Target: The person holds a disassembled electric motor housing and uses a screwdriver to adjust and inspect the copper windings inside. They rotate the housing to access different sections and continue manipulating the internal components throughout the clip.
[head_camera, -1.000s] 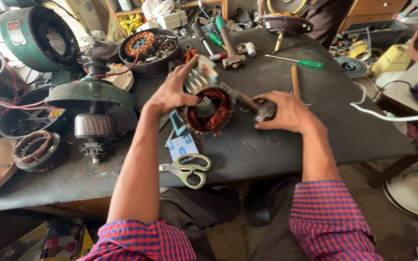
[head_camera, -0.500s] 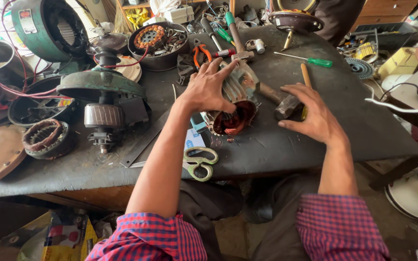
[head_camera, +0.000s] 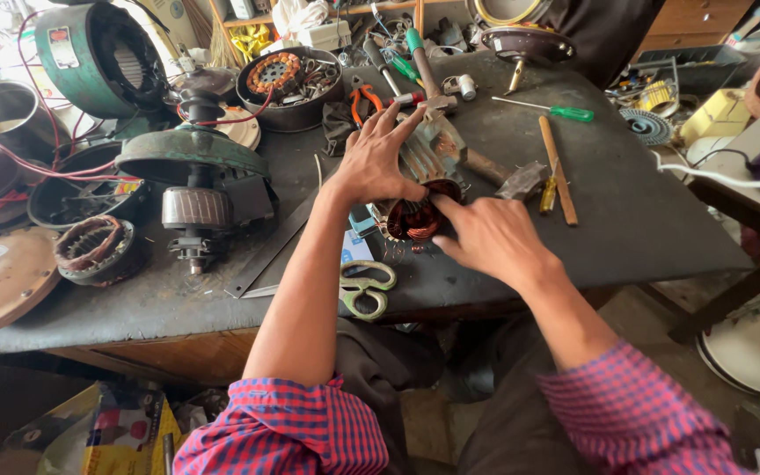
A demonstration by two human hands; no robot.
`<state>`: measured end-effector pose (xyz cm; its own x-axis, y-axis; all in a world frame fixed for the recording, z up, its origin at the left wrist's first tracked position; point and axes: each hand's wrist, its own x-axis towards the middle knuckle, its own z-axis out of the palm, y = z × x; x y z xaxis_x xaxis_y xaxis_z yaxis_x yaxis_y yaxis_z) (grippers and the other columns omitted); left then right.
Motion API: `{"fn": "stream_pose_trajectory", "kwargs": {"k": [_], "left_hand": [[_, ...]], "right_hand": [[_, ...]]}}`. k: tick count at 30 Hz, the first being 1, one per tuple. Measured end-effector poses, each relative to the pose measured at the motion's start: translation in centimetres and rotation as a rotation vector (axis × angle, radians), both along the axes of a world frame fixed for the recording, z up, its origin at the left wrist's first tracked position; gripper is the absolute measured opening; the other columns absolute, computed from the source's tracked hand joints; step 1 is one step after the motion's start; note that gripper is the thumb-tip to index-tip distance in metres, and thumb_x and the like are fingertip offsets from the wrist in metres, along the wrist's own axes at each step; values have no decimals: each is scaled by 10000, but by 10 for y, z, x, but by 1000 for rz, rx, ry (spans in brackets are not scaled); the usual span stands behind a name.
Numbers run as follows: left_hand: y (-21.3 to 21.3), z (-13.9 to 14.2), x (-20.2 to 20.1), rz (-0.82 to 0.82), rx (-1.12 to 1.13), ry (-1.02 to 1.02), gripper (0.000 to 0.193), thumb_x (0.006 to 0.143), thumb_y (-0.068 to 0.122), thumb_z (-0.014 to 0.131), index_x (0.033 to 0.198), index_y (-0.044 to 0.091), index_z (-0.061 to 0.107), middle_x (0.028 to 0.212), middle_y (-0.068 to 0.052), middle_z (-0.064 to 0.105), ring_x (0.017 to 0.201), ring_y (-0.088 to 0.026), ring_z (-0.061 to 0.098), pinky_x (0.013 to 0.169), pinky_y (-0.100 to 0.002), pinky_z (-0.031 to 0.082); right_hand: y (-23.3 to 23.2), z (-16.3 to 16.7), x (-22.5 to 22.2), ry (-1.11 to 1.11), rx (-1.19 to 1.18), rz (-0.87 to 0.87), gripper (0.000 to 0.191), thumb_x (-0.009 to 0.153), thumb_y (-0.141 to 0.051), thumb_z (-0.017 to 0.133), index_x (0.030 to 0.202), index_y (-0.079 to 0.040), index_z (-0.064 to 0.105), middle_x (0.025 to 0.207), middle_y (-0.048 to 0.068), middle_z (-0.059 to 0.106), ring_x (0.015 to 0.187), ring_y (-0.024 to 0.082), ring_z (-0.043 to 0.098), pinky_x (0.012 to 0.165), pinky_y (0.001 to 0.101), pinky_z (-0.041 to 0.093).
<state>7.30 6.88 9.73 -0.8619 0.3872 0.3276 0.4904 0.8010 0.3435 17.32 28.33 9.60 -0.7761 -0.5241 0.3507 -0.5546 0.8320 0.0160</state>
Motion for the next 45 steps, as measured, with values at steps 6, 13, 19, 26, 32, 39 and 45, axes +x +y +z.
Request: {"fn": "stream_pose_trajectory", "kwargs": {"k": [6, 13, 19, 26, 32, 39, 45], "left_hand": [[6, 0, 56, 37, 192, 449, 1074, 636, 399, 901, 1541, 122, 394, 1501, -236, 440, 1396, -472, 360, 1136, -600, 311], [43, -43, 167, 107, 482, 562, 118, 907, 114, 716, 1023, 95, 710, 1295, -70, 653, 1028, -290, 756, 830, -384, 632], [62, -64, 165, 132, 307, 192, 234, 775, 215, 715, 938, 47, 711, 1497, -216, 532, 825, -377, 722, 704, -484, 590], [71, -71, 161, 160, 269, 213, 287, 804, 285, 711, 954, 40, 709, 1445, -251, 527, 812, -396, 713, 740, -495, 579], [65, -71, 157, 116, 254, 199, 324, 783, 309, 716, 937, 25, 712, 1428, -267, 528, 773, -416, 708, 715, -505, 587], [55, -70, 152, 54, 229, 167, 316, 780, 306, 712, 913, 19, 710, 1411, -250, 546, 762, -414, 708, 690, -496, 592], [55, -74, 150, 50, 259, 198, 319, 776, 298, 713, 920, 13, 715, 1386, -248, 575, 805, -407, 716, 717, -480, 603]], "right_hand": [[-10, -13, -10, 27, 45, -27, 478, 836, -425, 765, 1127, -67, 641, 648, 175, 688, 662, 383, 706, 607, 502, 546], [4, -18, -3, 18, -40, 15, 555, 832, -329, 737, 1304, -101, 554, 632, 205, 680, 649, 422, 699, 581, 532, 550], [9, -13, 5, -119, -92, 10, 579, 849, -310, 737, 1331, -90, 501, 723, 208, 706, 717, 437, 698, 610, 551, 542], [22, -6, 18, 137, -350, 149, 409, 810, -132, 702, 1218, -123, 667, 1147, 95, 661, 1022, 314, 679, 843, 428, 565], [11, -7, 5, 384, -262, 160, 170, 852, -184, 790, 1008, -117, 795, 1439, 79, 578, 1222, 298, 560, 1060, 412, 465], [1, -1, -17, 512, -11, 197, 188, 911, -209, 724, 747, -130, 770, 1593, 86, 491, 1428, 292, 442, 1167, 445, 369], [-1, 6, -28, 464, 56, 276, 281, 929, -228, 700, 668, -133, 743, 1589, 44, 515, 1428, 264, 439, 1164, 445, 375]]}}
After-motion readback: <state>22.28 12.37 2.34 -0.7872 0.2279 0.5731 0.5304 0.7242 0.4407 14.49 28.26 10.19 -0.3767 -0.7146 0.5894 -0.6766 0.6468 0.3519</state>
